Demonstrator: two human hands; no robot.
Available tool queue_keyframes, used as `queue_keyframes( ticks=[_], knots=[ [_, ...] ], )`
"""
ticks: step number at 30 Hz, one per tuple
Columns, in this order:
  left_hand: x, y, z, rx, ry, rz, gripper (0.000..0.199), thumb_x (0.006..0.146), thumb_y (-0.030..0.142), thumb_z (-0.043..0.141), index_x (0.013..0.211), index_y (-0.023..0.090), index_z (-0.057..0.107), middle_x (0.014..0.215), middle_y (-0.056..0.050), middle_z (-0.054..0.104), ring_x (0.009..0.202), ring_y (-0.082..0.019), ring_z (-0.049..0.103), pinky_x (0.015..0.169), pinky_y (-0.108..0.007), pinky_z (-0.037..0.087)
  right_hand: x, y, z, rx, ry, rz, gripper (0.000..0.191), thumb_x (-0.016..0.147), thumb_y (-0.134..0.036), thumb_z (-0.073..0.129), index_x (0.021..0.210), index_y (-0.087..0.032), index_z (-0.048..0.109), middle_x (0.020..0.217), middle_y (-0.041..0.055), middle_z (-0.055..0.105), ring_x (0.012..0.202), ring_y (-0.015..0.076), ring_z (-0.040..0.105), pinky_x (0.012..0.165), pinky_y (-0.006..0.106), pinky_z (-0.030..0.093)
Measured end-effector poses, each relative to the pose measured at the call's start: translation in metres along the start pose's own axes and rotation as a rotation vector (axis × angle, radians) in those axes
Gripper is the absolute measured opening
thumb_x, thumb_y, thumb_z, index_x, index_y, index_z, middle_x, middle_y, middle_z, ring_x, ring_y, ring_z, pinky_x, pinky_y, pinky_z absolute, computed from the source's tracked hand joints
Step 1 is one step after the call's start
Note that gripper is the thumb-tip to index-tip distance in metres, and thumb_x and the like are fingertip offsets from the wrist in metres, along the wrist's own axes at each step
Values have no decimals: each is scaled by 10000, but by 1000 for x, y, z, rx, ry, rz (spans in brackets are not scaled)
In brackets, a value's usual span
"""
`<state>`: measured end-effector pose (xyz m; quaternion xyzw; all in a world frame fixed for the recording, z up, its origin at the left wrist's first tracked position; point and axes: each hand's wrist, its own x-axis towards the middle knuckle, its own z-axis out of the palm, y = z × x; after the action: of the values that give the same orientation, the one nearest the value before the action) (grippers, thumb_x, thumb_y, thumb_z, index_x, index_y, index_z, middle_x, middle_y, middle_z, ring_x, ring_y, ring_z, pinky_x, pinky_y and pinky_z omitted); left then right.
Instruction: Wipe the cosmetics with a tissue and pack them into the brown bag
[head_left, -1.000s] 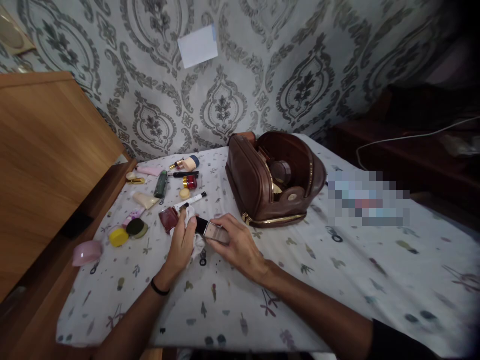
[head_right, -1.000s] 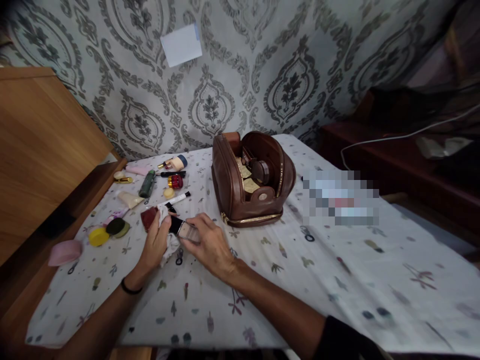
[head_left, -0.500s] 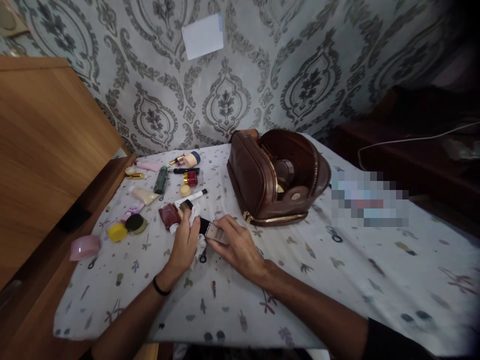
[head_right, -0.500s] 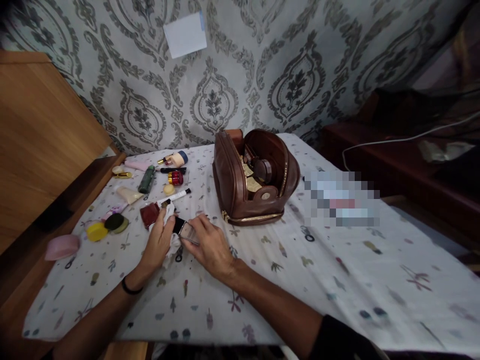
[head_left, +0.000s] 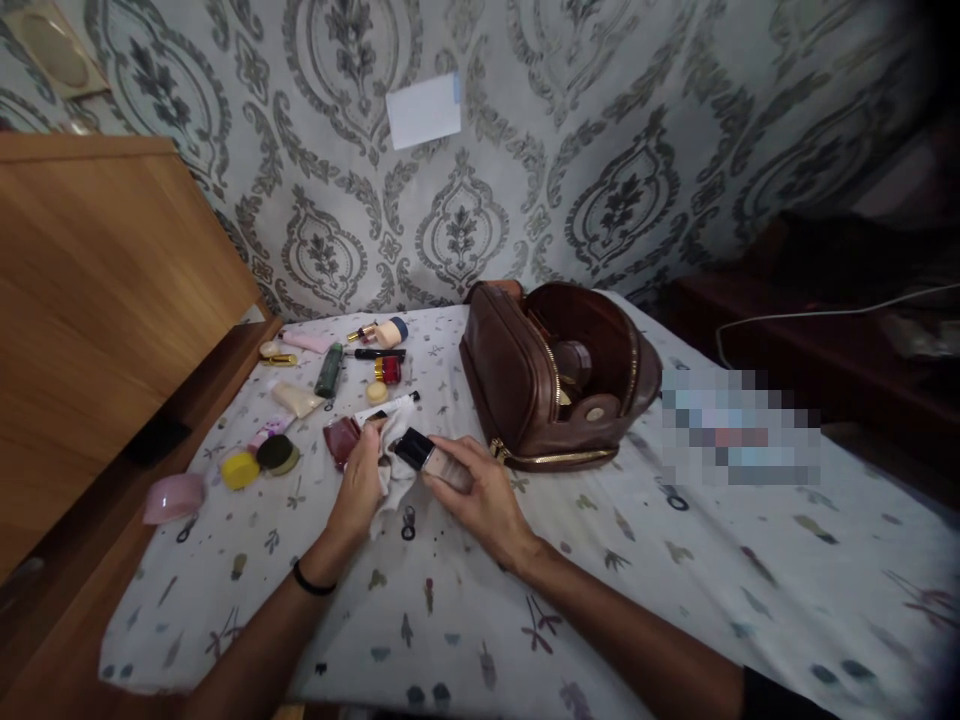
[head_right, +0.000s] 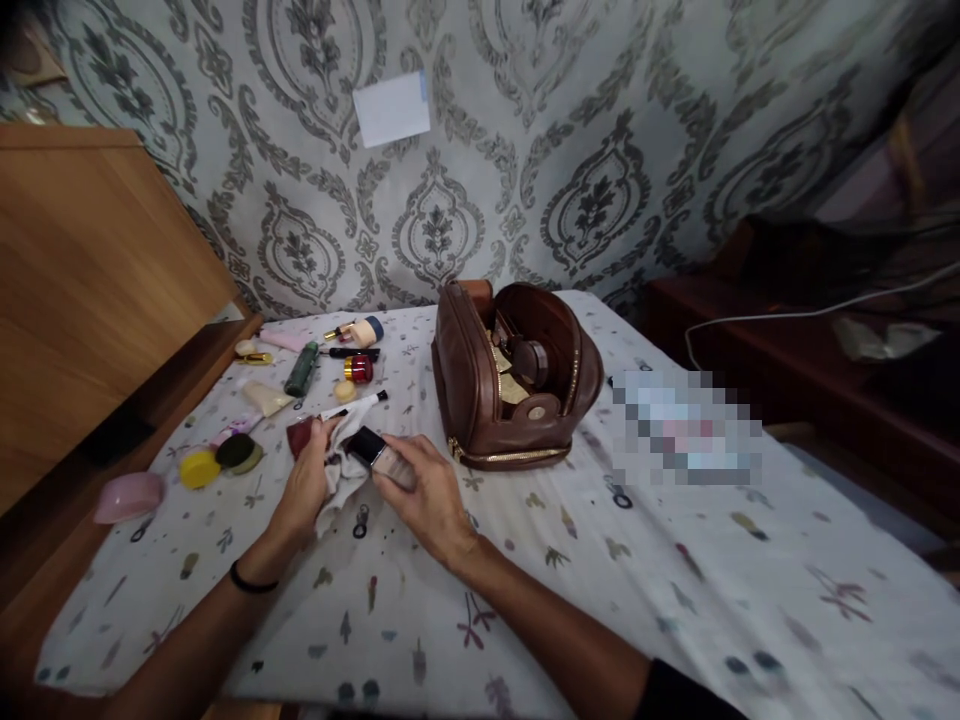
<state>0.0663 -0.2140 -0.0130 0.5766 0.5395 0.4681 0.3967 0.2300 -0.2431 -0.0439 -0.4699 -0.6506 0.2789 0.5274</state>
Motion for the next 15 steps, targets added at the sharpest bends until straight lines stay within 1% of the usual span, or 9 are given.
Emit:
queue_keyframes(
  ticks=[2, 4, 7, 10, 13, 15],
  knots=[
    [2, 0, -2, 6, 67, -13, 309, 976, 362, 371, 1072, 223, 630, 1132, -73, 668, 1156, -228, 579, 1032, -373, 423, 1, 1, -1, 11, 25, 38, 390, 781, -199, 679, 1170, -230, 684, 959, 52, 674, 892, 214, 652, 852, 365, 535],
    [2, 0, -4, 19, 96, 37, 241, 940, 301, 440, 1106, 234, 602, 1136, -57, 658, 1109, -216, 591, 1008, -361, 436, 2, 1, -1, 28, 48, 64, 383, 779, -206, 677, 1161, -223, 691, 969, 58, 680, 911, 222, 654, 867, 378, 532],
    [-1, 1, -3, 103, 80, 212, 249, 944, 305, 475, 1150, 237, 597, 1173, -54, 643, 1121, -212, 578, 1009, -348, 424, 2, 1, -1, 40, 61, 70, 387, 769, -201, 680, 1155, -235, 694, 988, 59, 690, 945, 233, 652, 879, 390, 528],
    [-4, 0, -3, 230, 26, 392, 266, 966, 319, 470, 1142, 221, 643, 1095, -65, 651, 1065, -216, 584, 967, -353, 433, 2, 0, -1, 46, 63, 82, 395, 759, -217, 691, 1154, -237, 692, 972, 57, 683, 934, 236, 646, 869, 388, 528],
    [-4, -2, -5, 287, 4, 463, 273, 976, 306, 461, 1123, 212, 672, 980, -56, 643, 954, -202, 590, 879, -334, 459, 2, 0, 1, 100, 40, 122, 409, 748, -249, 702, 1155, -217, 681, 973, 56, 664, 942, 233, 636, 889, 390, 516],
    [-2, -2, -6, 292, 5, 477, 279, 980, 291, 454, 1136, 210, 671, 984, -57, 642, 947, -198, 587, 865, -329, 459, 2, -2, 1, 177, -5, 155, 384, 730, -261, 706, 1110, -203, 684, 978, 54, 651, 961, 231, 629, 911, 390, 504]
  ],
)
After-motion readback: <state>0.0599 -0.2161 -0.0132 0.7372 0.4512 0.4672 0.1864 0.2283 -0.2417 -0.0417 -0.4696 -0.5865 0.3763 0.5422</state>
